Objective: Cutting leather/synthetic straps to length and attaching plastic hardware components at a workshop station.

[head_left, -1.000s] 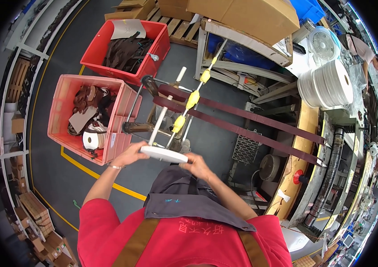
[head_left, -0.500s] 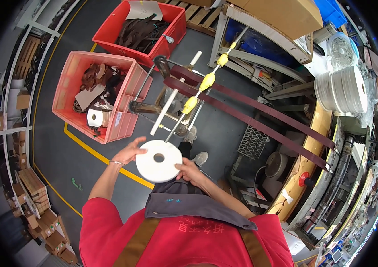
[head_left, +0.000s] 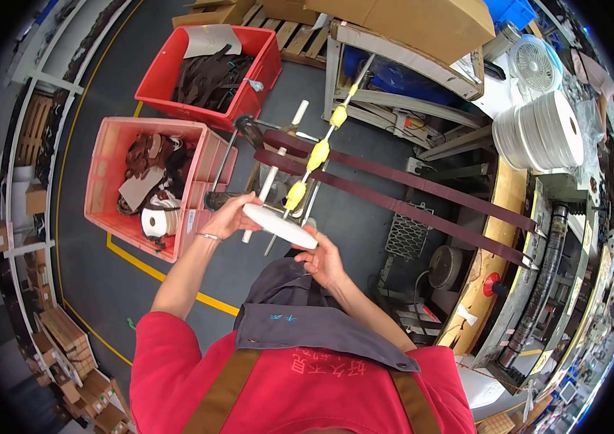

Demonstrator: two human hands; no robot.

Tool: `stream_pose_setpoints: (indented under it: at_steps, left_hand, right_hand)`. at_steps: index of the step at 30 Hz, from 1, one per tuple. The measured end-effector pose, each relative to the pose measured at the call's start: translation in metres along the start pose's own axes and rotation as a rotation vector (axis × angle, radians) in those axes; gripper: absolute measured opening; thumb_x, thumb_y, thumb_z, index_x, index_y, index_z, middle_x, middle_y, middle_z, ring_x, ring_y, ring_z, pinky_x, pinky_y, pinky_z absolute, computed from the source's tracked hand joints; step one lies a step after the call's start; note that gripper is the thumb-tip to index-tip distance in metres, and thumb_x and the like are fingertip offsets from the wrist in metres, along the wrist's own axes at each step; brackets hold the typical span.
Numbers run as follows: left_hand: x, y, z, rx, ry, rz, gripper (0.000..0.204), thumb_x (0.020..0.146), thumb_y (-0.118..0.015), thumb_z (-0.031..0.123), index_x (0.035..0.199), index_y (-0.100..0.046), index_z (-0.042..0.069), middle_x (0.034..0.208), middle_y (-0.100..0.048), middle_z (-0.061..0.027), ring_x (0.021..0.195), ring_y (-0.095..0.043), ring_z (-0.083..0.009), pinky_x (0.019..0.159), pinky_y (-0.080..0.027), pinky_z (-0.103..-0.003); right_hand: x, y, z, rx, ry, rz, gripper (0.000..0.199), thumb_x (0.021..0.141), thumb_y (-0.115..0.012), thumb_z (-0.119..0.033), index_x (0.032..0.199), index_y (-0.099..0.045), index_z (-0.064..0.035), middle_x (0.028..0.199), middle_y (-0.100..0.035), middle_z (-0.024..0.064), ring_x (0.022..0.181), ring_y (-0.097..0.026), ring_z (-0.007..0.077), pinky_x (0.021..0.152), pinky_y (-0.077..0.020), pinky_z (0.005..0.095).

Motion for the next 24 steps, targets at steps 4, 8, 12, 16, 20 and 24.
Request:
stream_pose_setpoints:
  at_steps: [4, 8, 12, 16, 20, 24]
  left_hand:
    - [0.032, -0.010, 0.024, 0.097, -0.036, -0.072, 0.059, 0.082, -0.039, 0.058, 0.106, -0.049, 0.006, 0.093, -0.059, -0.0120, 0.084, -0.060, -0.0213, 0.074, -0.048, -0.033]
    - [0.049, -0.011, 0.034, 0.009, -0.209, -0.301, 0.055, 0.082, -0.051, 0.047, 0.120, -0.040, 0.009, 0.114, -0.048, -0.0066, 0.106, -0.047, -0.0180, 0.085, -0.041, -0.035]
    - [0.046, -0.024, 0.052, -0.126, -0.247, -0.474, 0.066, 0.080, -0.059, 0.031, 0.132, -0.021, 0.012, 0.124, -0.038, -0.0079, 0.111, -0.043, -0.0206, 0.086, -0.040, -0.038]
    - [0.069, -0.041, 0.084, 0.115, -0.310, -0.367, 0.075, 0.077, -0.062, 0.023, 0.133, -0.013, 0.012, 0.122, -0.036, -0.0089, 0.113, -0.040, -0.0193, 0.087, -0.039, -0.036]
    - [0.084, -0.061, 0.101, 0.255, -0.487, -0.219, 0.078, 0.076, -0.061, 0.039, 0.132, -0.014, 0.012, 0.119, -0.038, -0.0092, 0.111, -0.041, -0.0186, 0.083, -0.042, -0.033]
    - [0.089, -0.090, 0.117, 0.349, -0.474, -0.099, 0.085, 0.073, -0.058, 0.055, 0.130, -0.012, 0.011, 0.115, -0.043, -0.0120, 0.099, -0.051, -0.0207, 0.078, -0.045, -0.036]
  right_hand:
    - [0.016, 0.006, -0.033, 0.042, 0.127, -0.019, 0.053, 0.086, -0.042, -0.041, 0.127, -0.031, -0.0095, 0.095, -0.058, 0.0105, 0.061, -0.059, 0.0137, 0.034, -0.0256, 0.0164]
    - [0.036, 0.015, -0.046, 0.028, 0.268, -0.052, 0.050, 0.087, -0.040, -0.039, 0.127, -0.031, -0.0083, 0.096, -0.059, 0.0063, 0.061, -0.058, 0.0107, 0.033, -0.0249, 0.0169]
    - [0.040, -0.002, -0.075, 0.060, 0.316, -0.033, 0.043, 0.088, -0.038, -0.033, 0.124, -0.037, -0.0087, 0.096, -0.060, 0.0063, 0.064, -0.061, 0.0144, 0.032, -0.0268, 0.0169]
    - [0.055, 0.000, -0.103, 0.096, 0.376, 0.007, 0.044, 0.088, -0.040, -0.030, 0.125, -0.034, -0.0084, 0.093, -0.062, 0.0080, 0.065, -0.064, 0.0196, 0.031, -0.0280, 0.0171]
    - [0.059, -0.001, -0.121, 0.105, 0.439, 0.005, 0.043, 0.087, -0.043, -0.029, 0.124, -0.035, -0.0096, 0.095, -0.061, 0.0104, 0.065, -0.063, 0.0199, 0.031, -0.0286, 0.0168]
    - [0.063, -0.002, -0.153, 0.128, 0.447, 0.026, 0.045, 0.087, -0.042, -0.043, 0.119, -0.036, -0.0110, 0.096, -0.060, 0.0158, 0.065, -0.064, 0.0224, 0.031, -0.0297, 0.0167]
Point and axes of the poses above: each hand's wrist, its own x-axis towards the middle knuckle, its own y-axis out of the back of the hand, z = x × y, the point moved 3 cm from there along x, towards the middle knuckle
